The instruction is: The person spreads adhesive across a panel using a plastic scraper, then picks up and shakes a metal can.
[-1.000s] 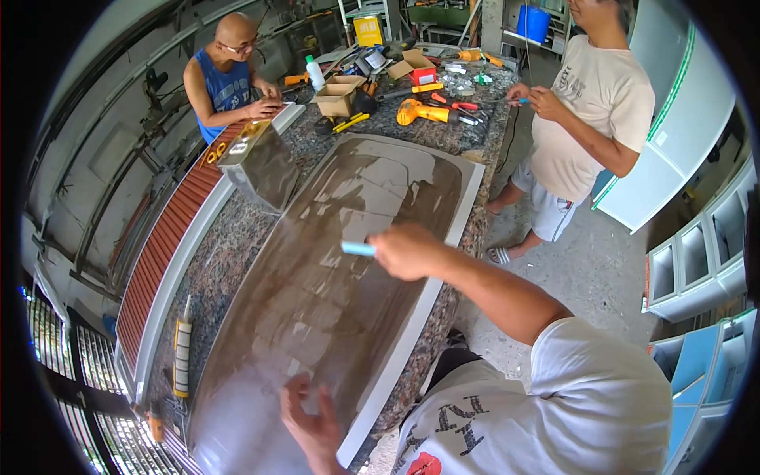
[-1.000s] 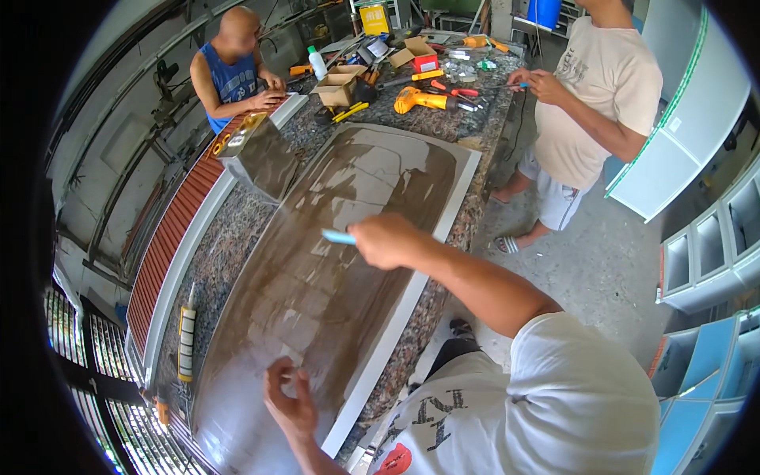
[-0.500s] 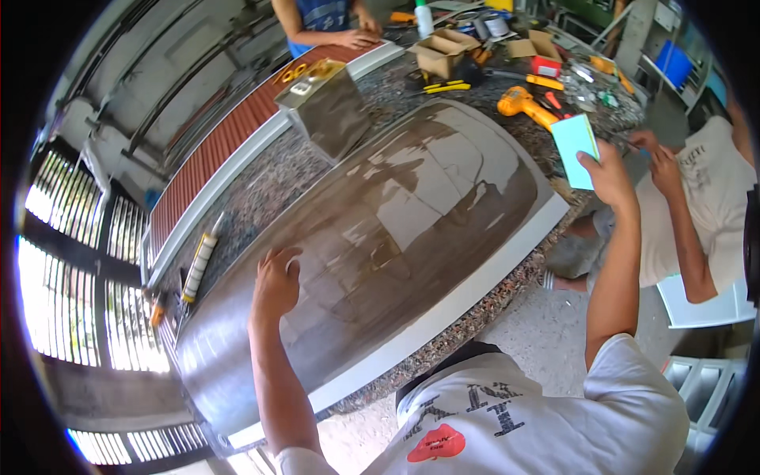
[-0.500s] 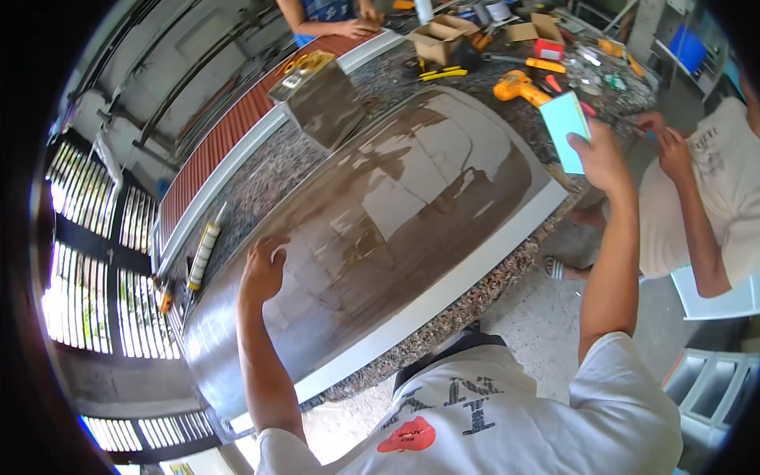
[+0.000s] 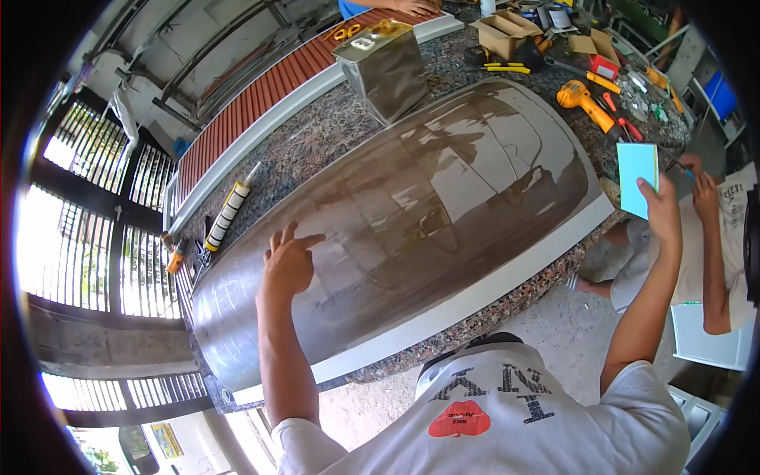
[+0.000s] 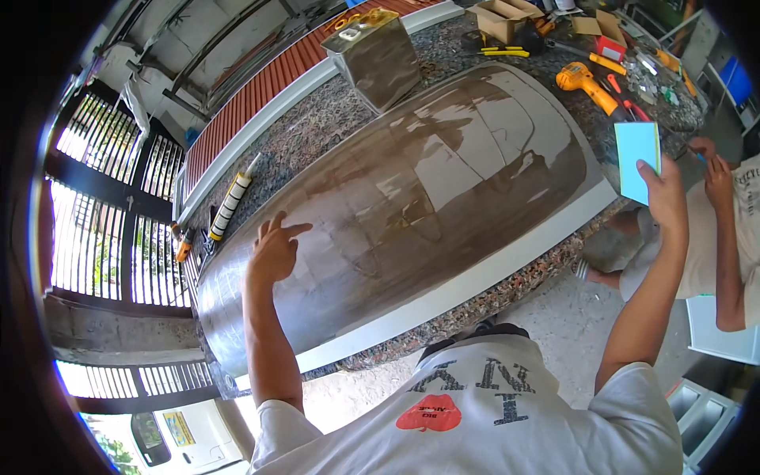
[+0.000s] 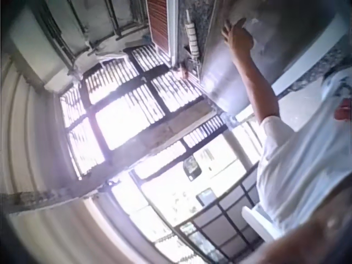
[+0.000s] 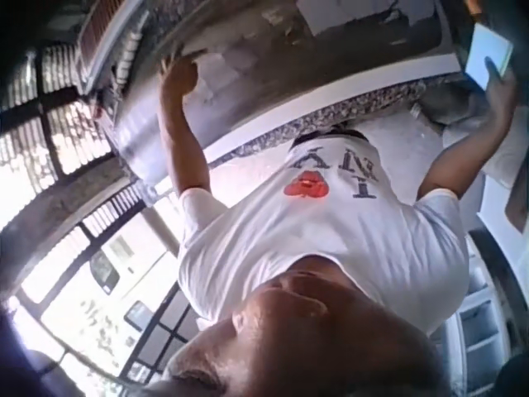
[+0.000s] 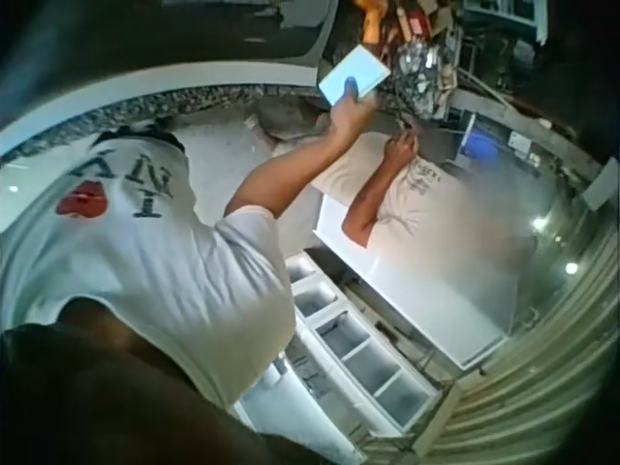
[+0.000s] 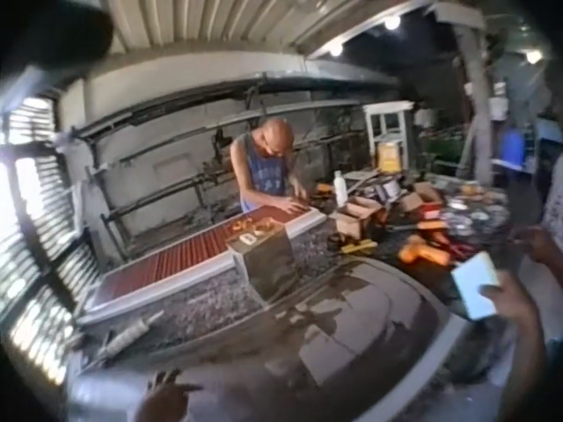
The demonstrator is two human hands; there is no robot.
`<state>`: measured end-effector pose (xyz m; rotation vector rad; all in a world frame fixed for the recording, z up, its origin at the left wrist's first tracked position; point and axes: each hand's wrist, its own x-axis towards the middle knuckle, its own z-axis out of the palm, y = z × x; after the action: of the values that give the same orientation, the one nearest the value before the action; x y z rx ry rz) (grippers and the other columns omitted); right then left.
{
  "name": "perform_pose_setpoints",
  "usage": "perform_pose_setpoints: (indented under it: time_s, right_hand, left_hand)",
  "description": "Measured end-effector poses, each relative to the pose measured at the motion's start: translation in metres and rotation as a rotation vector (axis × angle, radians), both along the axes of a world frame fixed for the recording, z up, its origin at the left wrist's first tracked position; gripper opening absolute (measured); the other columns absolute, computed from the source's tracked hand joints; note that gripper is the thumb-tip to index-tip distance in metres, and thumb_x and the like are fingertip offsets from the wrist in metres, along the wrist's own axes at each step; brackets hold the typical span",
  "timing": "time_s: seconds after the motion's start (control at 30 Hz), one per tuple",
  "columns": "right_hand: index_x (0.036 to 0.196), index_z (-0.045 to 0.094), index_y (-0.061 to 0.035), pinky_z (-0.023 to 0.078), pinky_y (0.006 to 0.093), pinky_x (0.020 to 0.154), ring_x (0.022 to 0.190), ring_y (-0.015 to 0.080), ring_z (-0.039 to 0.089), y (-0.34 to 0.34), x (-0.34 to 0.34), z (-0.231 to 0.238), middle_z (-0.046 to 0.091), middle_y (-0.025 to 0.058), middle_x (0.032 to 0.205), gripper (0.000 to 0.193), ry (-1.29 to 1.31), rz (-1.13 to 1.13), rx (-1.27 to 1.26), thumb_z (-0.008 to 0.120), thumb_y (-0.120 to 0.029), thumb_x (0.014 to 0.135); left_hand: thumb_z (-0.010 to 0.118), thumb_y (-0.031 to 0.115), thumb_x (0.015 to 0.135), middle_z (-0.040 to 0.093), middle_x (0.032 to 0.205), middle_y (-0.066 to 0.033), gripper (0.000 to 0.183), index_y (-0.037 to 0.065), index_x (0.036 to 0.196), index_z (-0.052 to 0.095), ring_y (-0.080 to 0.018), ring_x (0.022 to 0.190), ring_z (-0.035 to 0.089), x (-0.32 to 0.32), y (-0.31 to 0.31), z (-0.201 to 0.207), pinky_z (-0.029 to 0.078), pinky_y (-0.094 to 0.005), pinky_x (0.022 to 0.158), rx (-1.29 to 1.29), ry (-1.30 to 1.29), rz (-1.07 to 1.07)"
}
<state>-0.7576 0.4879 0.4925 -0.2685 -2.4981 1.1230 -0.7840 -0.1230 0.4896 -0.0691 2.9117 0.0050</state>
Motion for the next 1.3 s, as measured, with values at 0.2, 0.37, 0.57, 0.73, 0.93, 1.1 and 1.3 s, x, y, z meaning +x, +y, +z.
perform_pose_setpoints:
  time_s: [0.2, 0.37, 0.57, 0.73, 0.93, 1.1, 1.3]
  right_hand:
    - [0.101, 0.062, 0.0034, 0.043, 0.0262, 0.061, 0.066, 0.0104, 0.049, -0.007, -0.014, -0.005, 0.061, 0.0019, 0.079, 0.018, 0.043, 0.038, -0.084, 0.059, -0.010, 0.090]
    - [0.095, 0.062, 0.0019, 0.043, 0.0307, 0.057, 0.062, 0.0132, 0.049, -0.022, -0.038, 0.007, 0.060, 0.0038, 0.075, 0.019, -0.090, -0.042, 0.050, 0.062, -0.016, 0.088]
    - [0.098, 0.060, 0.0027, 0.045, 0.0344, 0.057, 0.060, 0.0200, 0.054, -0.044, -0.087, 0.032, 0.063, 0.0096, 0.078, 0.023, -0.241, 0.015, 0.290, 0.061, -0.015, 0.083]
    - [0.097, 0.062, 0.0025, 0.047, 0.0367, 0.060, 0.064, 0.0238, 0.057, -0.086, -0.124, 0.044, 0.065, 0.0118, 0.080, 0.022, -0.314, -0.024, 0.380, 0.060, -0.013, 0.082]
    - [0.096, 0.065, 0.0021, 0.049, 0.0402, 0.063, 0.069, 0.0296, 0.061, -0.134, -0.136, 0.024, 0.067, 0.0150, 0.084, 0.021, -0.444, 0.062, 0.475, 0.058, -0.011, 0.081]
    - [0.096, 0.067, 0.0018, 0.051, 0.0431, 0.066, 0.074, 0.0344, 0.064, -0.156, -0.139, 0.011, 0.069, 0.0177, 0.087, 0.022, -0.551, 0.135, 0.556, 0.056, -0.009, 0.080]
    - [0.092, 0.069, 0.0019, 0.053, 0.0457, 0.065, 0.073, 0.0379, 0.066, -0.239, -0.136, -0.016, 0.069, 0.0200, 0.085, 0.021, -0.658, 0.271, 0.551, 0.054, -0.007, 0.079]
  left_hand:
    - [0.046, -0.006, 0.081, 0.030, 0.152, -0.0120, 0.063, 0.029, 0.131, 0.061, -0.0381, 0.138, 0.028, 0.008, -0.001, -0.016, 0.030, -0.0515, 0.109, -0.056, -0.078, 0.025]
    - [0.045, -0.013, 0.077, 0.024, 0.157, -0.0133, 0.075, 0.030, 0.138, 0.054, -0.0414, 0.141, 0.024, 0.007, 0.009, -0.031, 0.024, -0.0561, 0.112, -0.012, -0.188, 0.021]
    - [0.044, -0.008, 0.083, 0.031, 0.152, -0.0170, 0.061, 0.025, 0.132, 0.060, -0.0386, 0.135, 0.031, 0.016, -0.004, -0.060, 0.024, -0.0595, 0.111, 0.059, -0.111, 0.023]
    - [0.044, -0.006, 0.084, 0.032, 0.149, -0.0175, 0.058, 0.023, 0.131, 0.061, -0.0388, 0.135, 0.031, 0.013, 0.003, -0.055, 0.024, -0.0607, 0.110, 0.086, -0.139, 0.011]
    - [0.045, -0.006, 0.084, 0.034, 0.148, -0.0177, 0.056, 0.022, 0.130, 0.061, -0.0392, 0.135, 0.031, 0.024, -0.005, -0.064, 0.024, -0.0620, 0.110, 0.125, -0.078, 0.048]
    - [0.046, -0.006, 0.084, 0.033, 0.148, -0.0179, 0.055, 0.020, 0.130, 0.062, -0.0396, 0.136, 0.030, 0.020, -0.007, -0.063, 0.023, -0.0635, 0.110, 0.147, -0.048, 0.024]
    - [0.046, -0.007, 0.084, 0.034, 0.148, -0.0185, 0.056, 0.020, 0.131, 0.061, -0.0399, 0.136, 0.030, 0.019, -0.015, -0.067, 0.022, -0.0641, 0.111, 0.175, -0.053, 0.011]
